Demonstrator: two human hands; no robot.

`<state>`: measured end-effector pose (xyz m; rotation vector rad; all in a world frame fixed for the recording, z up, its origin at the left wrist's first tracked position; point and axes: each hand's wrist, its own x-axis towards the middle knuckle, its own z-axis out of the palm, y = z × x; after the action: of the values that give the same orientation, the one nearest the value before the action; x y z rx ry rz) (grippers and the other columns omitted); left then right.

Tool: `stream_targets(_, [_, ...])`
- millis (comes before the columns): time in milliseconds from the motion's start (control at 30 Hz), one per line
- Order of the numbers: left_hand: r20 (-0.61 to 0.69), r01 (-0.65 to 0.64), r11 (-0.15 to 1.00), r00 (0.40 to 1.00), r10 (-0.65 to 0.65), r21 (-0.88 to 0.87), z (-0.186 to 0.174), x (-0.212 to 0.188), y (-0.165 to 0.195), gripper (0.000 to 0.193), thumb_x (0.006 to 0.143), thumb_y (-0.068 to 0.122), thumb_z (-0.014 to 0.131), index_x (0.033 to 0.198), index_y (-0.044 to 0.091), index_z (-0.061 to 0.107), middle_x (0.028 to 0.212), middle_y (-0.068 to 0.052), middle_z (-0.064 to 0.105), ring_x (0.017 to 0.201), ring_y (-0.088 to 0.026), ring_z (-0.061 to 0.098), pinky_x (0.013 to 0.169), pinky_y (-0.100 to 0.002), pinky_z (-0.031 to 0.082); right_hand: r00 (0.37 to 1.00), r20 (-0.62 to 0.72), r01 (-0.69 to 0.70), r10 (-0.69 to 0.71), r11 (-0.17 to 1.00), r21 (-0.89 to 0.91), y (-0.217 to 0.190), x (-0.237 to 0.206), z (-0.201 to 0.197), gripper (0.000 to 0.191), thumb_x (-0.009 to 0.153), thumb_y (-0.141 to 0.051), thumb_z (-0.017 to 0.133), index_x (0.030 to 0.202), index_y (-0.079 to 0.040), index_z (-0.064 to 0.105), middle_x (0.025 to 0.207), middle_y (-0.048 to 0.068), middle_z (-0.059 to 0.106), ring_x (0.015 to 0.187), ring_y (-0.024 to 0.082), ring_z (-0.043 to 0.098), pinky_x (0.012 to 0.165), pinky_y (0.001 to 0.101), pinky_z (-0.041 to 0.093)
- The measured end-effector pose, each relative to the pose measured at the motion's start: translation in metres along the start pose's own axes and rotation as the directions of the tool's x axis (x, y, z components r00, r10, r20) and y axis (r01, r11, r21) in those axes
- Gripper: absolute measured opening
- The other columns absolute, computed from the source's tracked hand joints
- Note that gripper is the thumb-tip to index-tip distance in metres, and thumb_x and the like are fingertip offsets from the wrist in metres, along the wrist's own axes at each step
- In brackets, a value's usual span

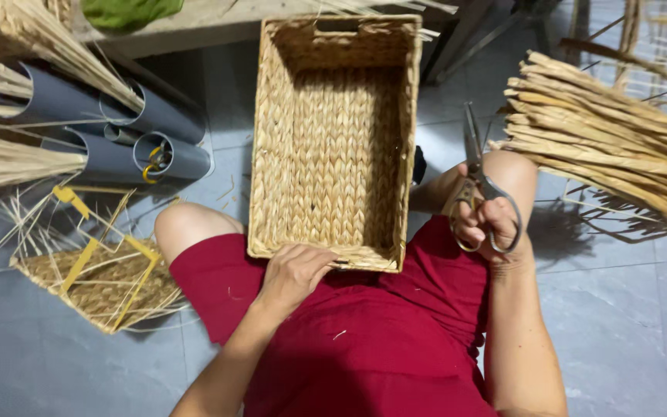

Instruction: The person sits on the floor with a woven water hyacinth basket on their lap and weaves thin plant strips around the basket rim, tucking and tightening the strips by hand. They gather a bundle of strips, continue weaving along the edge, then pick up scissors and trim the ends of the woven strips.

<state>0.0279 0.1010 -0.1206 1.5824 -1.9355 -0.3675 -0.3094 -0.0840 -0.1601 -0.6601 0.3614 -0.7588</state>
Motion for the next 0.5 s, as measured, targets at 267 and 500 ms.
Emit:
stream_targets(267, [-0.112, -0.122, 0.99, 0.985, 0.13, 0.072, -0.067, 0.064, 0.016, 0.032, 0.087, 0.008, 0.075, 0.119, 0.014, 0.073, 0.086, -0.006, 0.073, 0.073, -0.023, 0.07, 0.065, -0.036, 0.054, 0.999, -0.031, 0.015, -0.016, 0.999, -0.042, -0.002, 0.003, 0.016, 0.083, 0.101, -0.037, 0.071, 0.165, -0.004, 0.032, 0.085, 0.004, 0.05, 0.061, 0.01, 0.043, 0.057, 0.0252, 0.038])
stream_targets(500, [-0.203, -0.187, 0.959, 0.952, 0.23, 0.211, -0.086, 0.098, 0.044, 0.042, 0.083, -0.003, 0.067, 0.118, 0.017, 0.076, 0.072, -0.004, 0.065, 0.062, -0.022, 0.066, 0.056, -0.038, 0.051, 0.999, -0.047, 0.007, -0.009, 0.999, -0.031, -0.007, 0.001, 0.029, 0.084, 0.099, -0.037, 0.07, 0.165, -0.007, 0.03, 0.088, 0.005, 0.051, 0.065, 0.01, 0.045, 0.061, 0.0261, 0.04])
